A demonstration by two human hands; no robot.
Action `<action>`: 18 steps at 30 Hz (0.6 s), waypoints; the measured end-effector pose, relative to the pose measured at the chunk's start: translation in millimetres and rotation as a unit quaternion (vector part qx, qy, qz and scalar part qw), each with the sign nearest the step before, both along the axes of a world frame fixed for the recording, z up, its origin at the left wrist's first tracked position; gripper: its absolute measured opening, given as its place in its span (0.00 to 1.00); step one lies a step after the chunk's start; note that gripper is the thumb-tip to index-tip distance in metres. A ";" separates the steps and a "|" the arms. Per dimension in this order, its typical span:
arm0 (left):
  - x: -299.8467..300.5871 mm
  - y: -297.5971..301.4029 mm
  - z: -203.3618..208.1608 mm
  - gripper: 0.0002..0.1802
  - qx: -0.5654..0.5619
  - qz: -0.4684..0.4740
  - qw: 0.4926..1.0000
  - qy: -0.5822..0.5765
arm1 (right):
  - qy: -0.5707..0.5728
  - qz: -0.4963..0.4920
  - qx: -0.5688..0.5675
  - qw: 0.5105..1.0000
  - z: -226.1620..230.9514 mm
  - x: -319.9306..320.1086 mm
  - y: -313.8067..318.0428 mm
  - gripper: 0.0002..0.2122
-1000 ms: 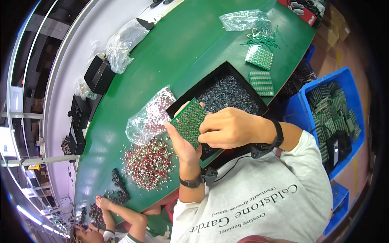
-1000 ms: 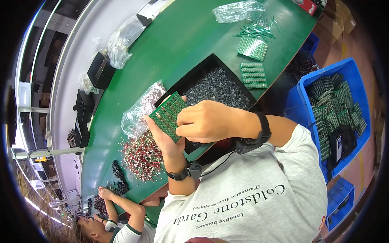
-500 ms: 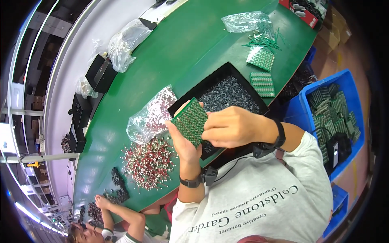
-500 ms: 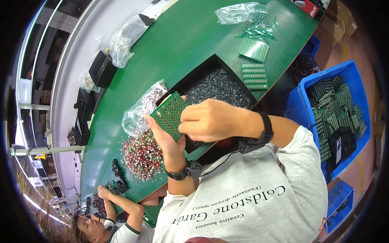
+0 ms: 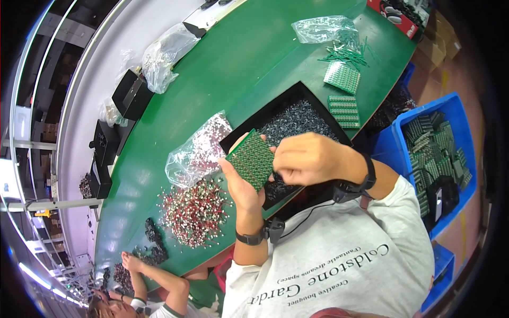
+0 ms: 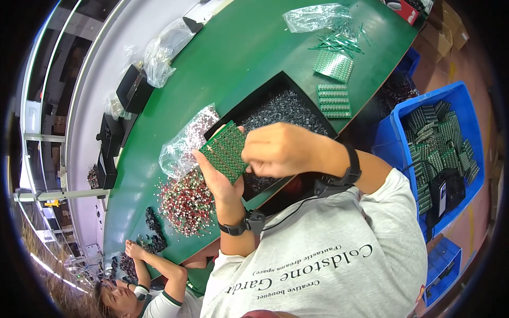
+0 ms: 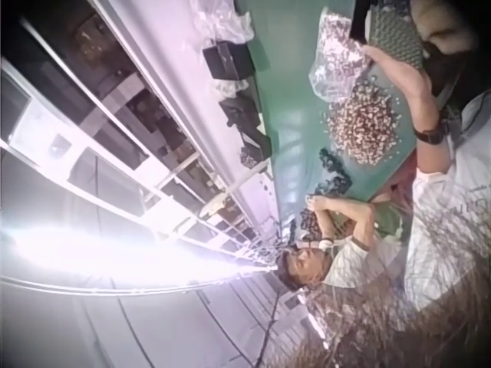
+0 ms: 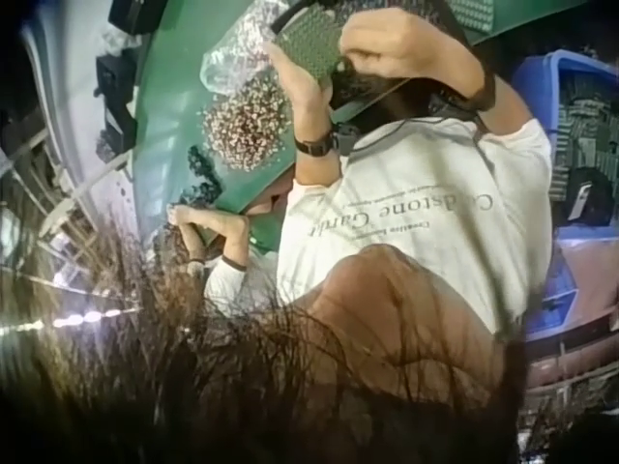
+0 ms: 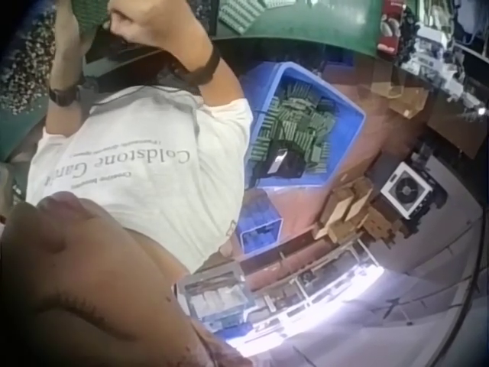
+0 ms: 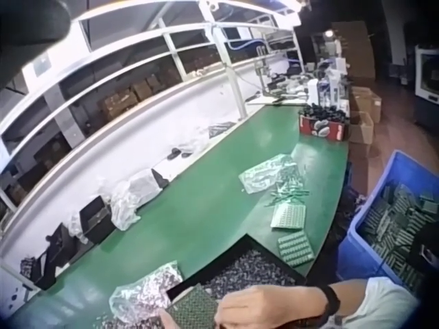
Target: The person picks up a circuit board and inserts small electronic components into the holes by hand. After filling the board, the person places it onto a stack of completed boards and picks up a new circuit board to repeat the process.
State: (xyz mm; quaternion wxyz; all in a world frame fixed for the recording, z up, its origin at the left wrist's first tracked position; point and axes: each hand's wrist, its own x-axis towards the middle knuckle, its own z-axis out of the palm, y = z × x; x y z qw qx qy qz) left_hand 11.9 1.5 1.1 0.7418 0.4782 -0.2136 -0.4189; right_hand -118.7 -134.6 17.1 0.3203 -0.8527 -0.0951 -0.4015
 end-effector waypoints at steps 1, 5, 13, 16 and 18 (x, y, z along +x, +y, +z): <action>-0.7 -0.5 -0.8 0.44 0.000 -0.001 1.000 0.002 | 0.021 -0.047 -0.007 0.999 -5.2 -3.6 -4.2 0.09; -0.7 -3.9 -3.7 0.44 -0.003 -0.015 1.000 0.001 | 0.022 -0.011 -0.027 0.999 -3.3 -4.9 3.6 0.09; -7.1 -5.3 -4.7 0.45 -0.022 -0.004 0.999 0.049 | 0.032 0.018 -0.106 0.994 -4.0 5.7 26.4 0.08; -5.2 -3.7 -0.3 0.45 -0.018 -0.002 1.000 0.019 | -0.020 0.013 -0.025 0.999 7.0 -2.2 17.0 0.09; 0.4 -0.3 2.7 0.45 -0.001 -0.001 1.000 0.022 | 0.006 -0.041 -0.037 0.998 5.7 -4.9 6.4 0.08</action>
